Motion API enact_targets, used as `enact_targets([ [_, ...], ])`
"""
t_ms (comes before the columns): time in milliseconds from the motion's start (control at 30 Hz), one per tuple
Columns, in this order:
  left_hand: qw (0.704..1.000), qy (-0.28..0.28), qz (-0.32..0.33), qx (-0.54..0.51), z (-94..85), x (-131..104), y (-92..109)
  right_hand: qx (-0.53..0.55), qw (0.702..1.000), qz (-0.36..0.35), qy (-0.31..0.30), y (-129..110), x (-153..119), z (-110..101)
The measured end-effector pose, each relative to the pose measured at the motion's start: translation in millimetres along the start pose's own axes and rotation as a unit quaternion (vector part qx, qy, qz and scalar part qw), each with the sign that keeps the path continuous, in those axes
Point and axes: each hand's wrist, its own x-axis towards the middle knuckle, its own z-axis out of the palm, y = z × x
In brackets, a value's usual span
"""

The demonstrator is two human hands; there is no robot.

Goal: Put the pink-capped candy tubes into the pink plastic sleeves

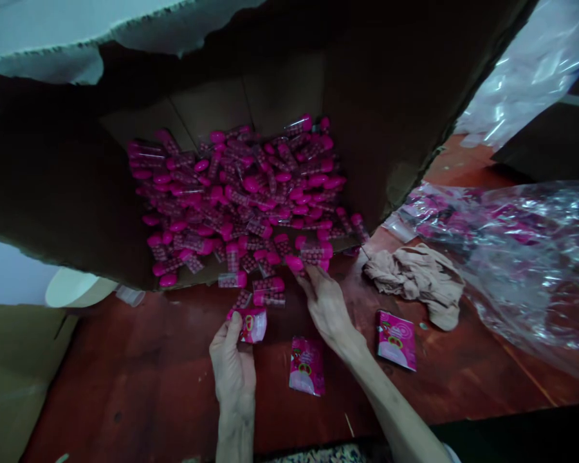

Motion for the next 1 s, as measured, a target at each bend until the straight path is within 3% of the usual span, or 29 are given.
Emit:
enact_targets([
  [100, 0.999, 0.002, 0.030, 0.016, 3.5, -3, -1, 0.099, 0.993, -0.002, -0.061, -3, -25, -21],
  [200, 0.997, 0.005, 0.068, 0.042, 6.4, -6, -4, 0.282, 0.946, 0.022, -0.155, -11, -48, -35],
  [267, 0.994, 0.005, 0.093, 0.056, 8.1, -8, -6, 0.338, 0.923, 0.045, -0.177, -15, -58, -39],
  [700, 0.977, -0.048, 0.168, 0.125, 8.6, -17, -16, 0.298, 0.938, 0.054, -0.170, -12, -75, -38],
  [833, 0.981, -0.060, 0.138, 0.119, 7.2, -14, -18, 0.306, 0.933, 0.051, -0.183, -12, -73, -41],
  [1000, 0.992, -0.049, 0.065, 0.098, 5.0, -8, -21, 0.298, 0.943, 0.051, -0.136, -8, -72, -39],
])
